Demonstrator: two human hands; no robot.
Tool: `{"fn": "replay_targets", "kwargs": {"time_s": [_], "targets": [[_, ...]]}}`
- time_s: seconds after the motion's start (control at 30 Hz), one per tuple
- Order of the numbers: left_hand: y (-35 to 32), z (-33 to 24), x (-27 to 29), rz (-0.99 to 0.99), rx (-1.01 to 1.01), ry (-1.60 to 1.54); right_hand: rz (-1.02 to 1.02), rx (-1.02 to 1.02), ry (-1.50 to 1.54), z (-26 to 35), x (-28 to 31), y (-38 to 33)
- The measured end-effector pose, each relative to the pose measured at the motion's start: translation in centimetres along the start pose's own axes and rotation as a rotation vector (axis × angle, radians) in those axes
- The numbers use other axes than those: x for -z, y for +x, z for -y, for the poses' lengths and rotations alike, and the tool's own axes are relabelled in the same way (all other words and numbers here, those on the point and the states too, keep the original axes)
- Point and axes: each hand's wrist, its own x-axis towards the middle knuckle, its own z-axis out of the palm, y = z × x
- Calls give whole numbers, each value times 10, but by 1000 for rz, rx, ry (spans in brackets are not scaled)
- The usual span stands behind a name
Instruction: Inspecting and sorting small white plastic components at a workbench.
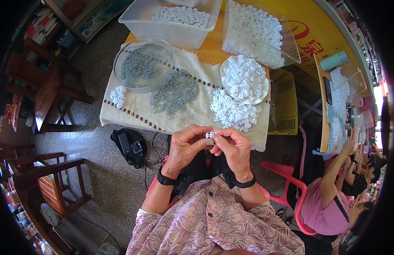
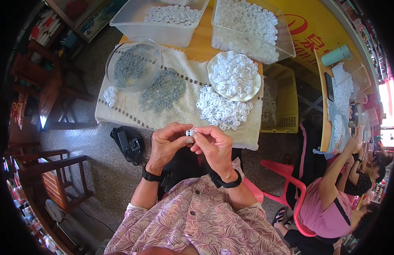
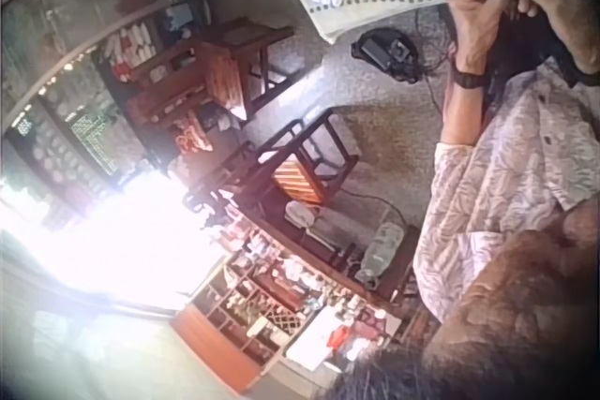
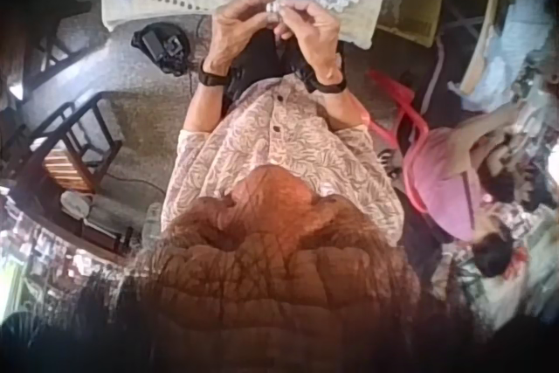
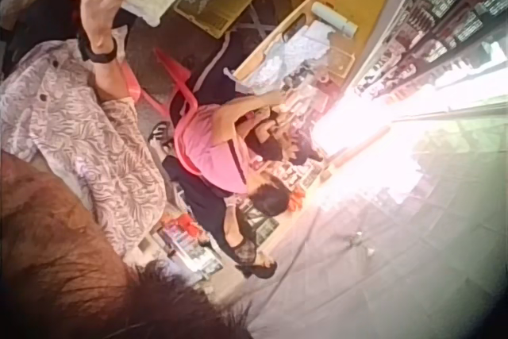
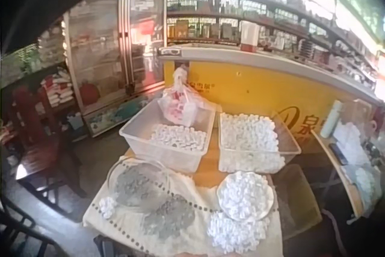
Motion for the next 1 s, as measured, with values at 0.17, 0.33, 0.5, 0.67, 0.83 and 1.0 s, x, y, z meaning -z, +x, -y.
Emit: {"fn": "replay_targets", "kwargs": {"time_s": [0.17,0.33,0.5,0.67,0.83,1.0], "targets": [[-1,-2,0,11,-8,51,-4,-9,7,1,0,-1],[-1,-1,1,28,6,64,11,-16,26,0,1,-1],[0,-3,2,33,12,32,70,-63,106,-2,6,0],[0,-5,2,31,-14,30,130,-143,248,-4,12,2],[0,-6,4,55,-33,68,191,-218,336,-7,20,7],[0,-5,4,92,-24,45,249,-351,436,-12,31,13]]}}
